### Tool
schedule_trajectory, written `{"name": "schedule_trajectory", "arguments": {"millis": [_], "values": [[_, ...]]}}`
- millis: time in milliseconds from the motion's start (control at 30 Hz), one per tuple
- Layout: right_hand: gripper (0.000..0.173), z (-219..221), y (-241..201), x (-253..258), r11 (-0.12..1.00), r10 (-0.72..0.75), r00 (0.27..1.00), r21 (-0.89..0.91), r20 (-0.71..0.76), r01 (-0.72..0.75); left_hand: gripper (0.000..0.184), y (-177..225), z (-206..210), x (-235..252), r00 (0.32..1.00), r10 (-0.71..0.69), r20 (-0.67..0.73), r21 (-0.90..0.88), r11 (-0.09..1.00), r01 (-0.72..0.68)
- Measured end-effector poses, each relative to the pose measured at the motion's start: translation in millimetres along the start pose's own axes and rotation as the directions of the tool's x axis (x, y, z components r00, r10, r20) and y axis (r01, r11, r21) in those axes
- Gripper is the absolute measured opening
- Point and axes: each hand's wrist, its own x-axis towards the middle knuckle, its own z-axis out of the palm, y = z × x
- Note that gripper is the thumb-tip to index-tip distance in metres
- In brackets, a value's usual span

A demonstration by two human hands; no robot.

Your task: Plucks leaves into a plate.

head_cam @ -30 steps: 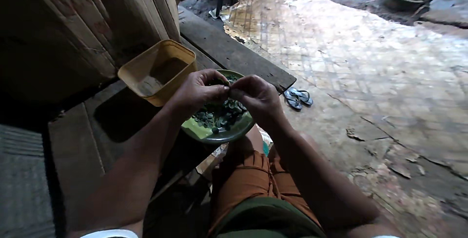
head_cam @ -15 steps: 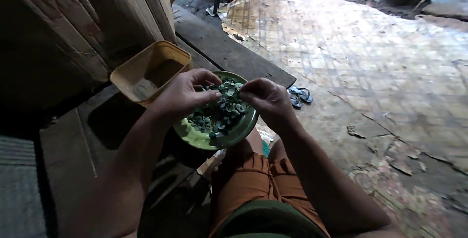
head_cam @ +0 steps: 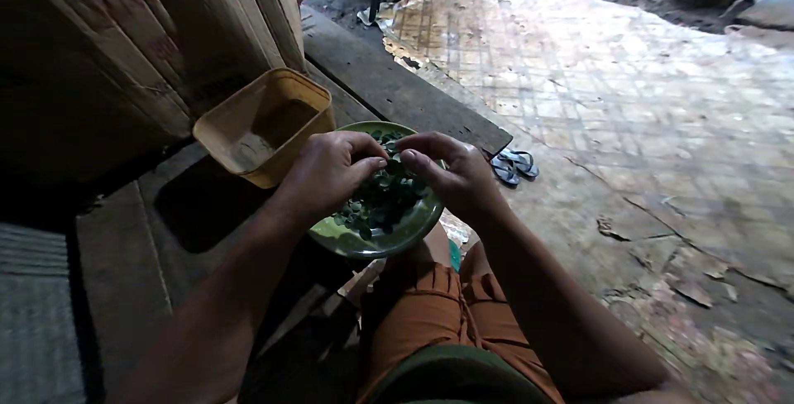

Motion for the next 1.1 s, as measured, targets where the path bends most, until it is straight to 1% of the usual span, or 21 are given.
{"name": "schedule_trajectory", "arguments": {"millis": [133, 233, 300, 467, 567, 633, 700, 733, 833, 867, 1000, 1067, 1100], "values": [[0.013, 5.5, -5.0, 0.2, 0.996, -0.039, 0.999, -0.08, -0.022, 0.037, 0.007, 0.0, 1.4, -0.3, 1.0, 0.009, -0.009, 0.006, 1.0, -0.009], [0.016, 4.3, 0.9, 0.4, 0.994, -0.053, 0.997, -0.097, -0.061, 0.047, 0.007, -1.2, -0.6, -1.1, 1.0, 0.0, -0.016, 0.022, 1.0, 0.001], [0.018, 1.6, 9.6, 0.5, 0.994, -0.07, 0.995, -0.088, -0.077, 0.063, 0.008, -2.9, -1.7, -0.4, 1.0, -0.022, -0.022, -0.006, 1.0, 0.022], [0.015, 2.4, 0.4, -2.0, 0.998, -0.049, 0.999, -0.048, -0.014, 0.048, 0.007, -3.4, -3.6, 1.9, 0.996, -0.094, -0.007, -0.137, 0.986, 0.092], [0.014, 5.4, 4.6, -0.7, 0.995, -0.051, 0.999, -0.089, -0.004, 0.051, 0.008, -1.4, -3.7, 2.4, 0.99, -0.137, 0.036, -0.285, 0.948, 0.142], [0.015, 6.7, 5.5, 0.2, 0.993, -0.058, 0.998, -0.104, -0.004, 0.057, 0.014, 1.8, -3.6, 2.1, 0.984, -0.146, 0.102, -0.412, 0.894, 0.175], [0.014, 8.5, 2.9, 0.5, 0.993, -0.057, 0.998, -0.106, -0.016, 0.055, 0.023, 4.5, -0.9, 2.0, 0.977, -0.153, 0.148, -0.47, 0.858, 0.206], [0.013, 8.9, 1.4, 0.4, 0.992, -0.055, 0.998, -0.111, -0.015, 0.053, 0.023, 4.4, 1.5, 2.0, 0.978, -0.151, 0.146, -0.473, 0.857, 0.203], [0.013, 7.6, -2.9, 0.1, 0.991, -0.04, 0.999, -0.127, -0.003, 0.039, 0.007, 0.2, 8.4, 3.1, 0.984, -0.142, 0.106, -0.467, 0.867, 0.175], [0.013, 6.2, -3.6, -0.3, 0.99, -0.037, 0.999, -0.135, 0.0, 0.037, 0.005, -0.1, 8.5, 3.4, 0.983, -0.147, 0.111, -0.469, 0.864, 0.183], [0.015, -1.3, -1.7, -1.9, 0.986, -0.02, 1.0, -0.167, -0.006, 0.018, 0.003, 0.2, 0.8, 2.8, 0.983, -0.16, 0.091, -0.454, 0.872, 0.183], [0.014, -3.7, 0.9, -2.2, 0.986, -0.013, 1.0, -0.168, -0.012, 0.011, 0.005, -0.3, -3.7, 1.9, 0.987, -0.138, 0.082, -0.386, 0.909, 0.159], [0.015, -4.1, 2.4, -2.3, 0.986, -0.009, 1.0, -0.164, -0.012, 0.007, 0.01, 0.0, -4.7, 1.1, 0.988, -0.126, 0.09, -0.321, 0.935, 0.148]]}}
